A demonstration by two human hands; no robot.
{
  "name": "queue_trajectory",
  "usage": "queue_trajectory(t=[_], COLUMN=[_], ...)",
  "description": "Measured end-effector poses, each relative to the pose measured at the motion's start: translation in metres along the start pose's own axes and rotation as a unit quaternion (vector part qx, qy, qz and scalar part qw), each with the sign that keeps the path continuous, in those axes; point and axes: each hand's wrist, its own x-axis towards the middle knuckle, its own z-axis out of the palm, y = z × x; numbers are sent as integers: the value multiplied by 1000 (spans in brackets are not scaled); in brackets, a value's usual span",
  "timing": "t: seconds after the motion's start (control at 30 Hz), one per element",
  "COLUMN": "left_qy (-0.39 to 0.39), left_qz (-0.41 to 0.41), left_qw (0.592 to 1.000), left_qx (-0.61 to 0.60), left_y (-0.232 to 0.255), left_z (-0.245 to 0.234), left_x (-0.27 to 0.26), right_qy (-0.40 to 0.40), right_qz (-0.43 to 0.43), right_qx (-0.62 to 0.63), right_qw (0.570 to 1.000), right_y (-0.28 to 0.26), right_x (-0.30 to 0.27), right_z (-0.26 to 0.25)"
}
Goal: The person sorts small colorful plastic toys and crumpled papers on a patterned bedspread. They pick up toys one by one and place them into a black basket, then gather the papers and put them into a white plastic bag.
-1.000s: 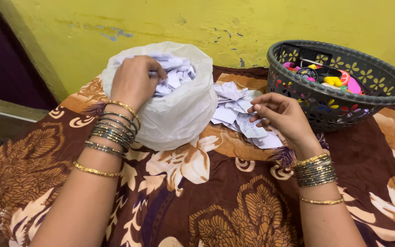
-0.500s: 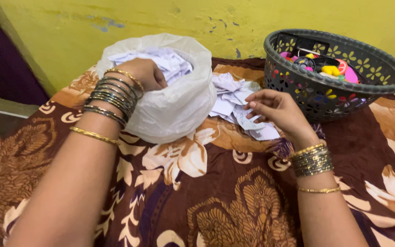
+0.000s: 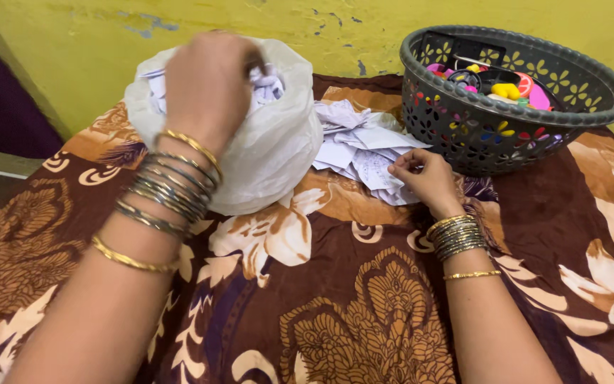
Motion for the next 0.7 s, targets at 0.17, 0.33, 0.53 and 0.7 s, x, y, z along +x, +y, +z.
queue_trajectory(t=[0.17,0.33,0.53,0.7], left_qy=[-9,-160,-64,-126], left_qz=[125,105,79,24], left_qw=[976,966,993,982], left_qx=[-178,-172,-64,-139], left_y=[79,128,131,124], left_z=[48,136,225,210], left_x=[-19,-48,-67,-64], right_qy=[75,136,164,223], right_qz=[-50,-115,-113,-170], right_qx=[-16,-53,-31,-32], right_qw=[996,983,979,959], right_y=[6,-3,-8,-2], right_x=[0,-10,-14,-13], right_z=[6,9,10,8])
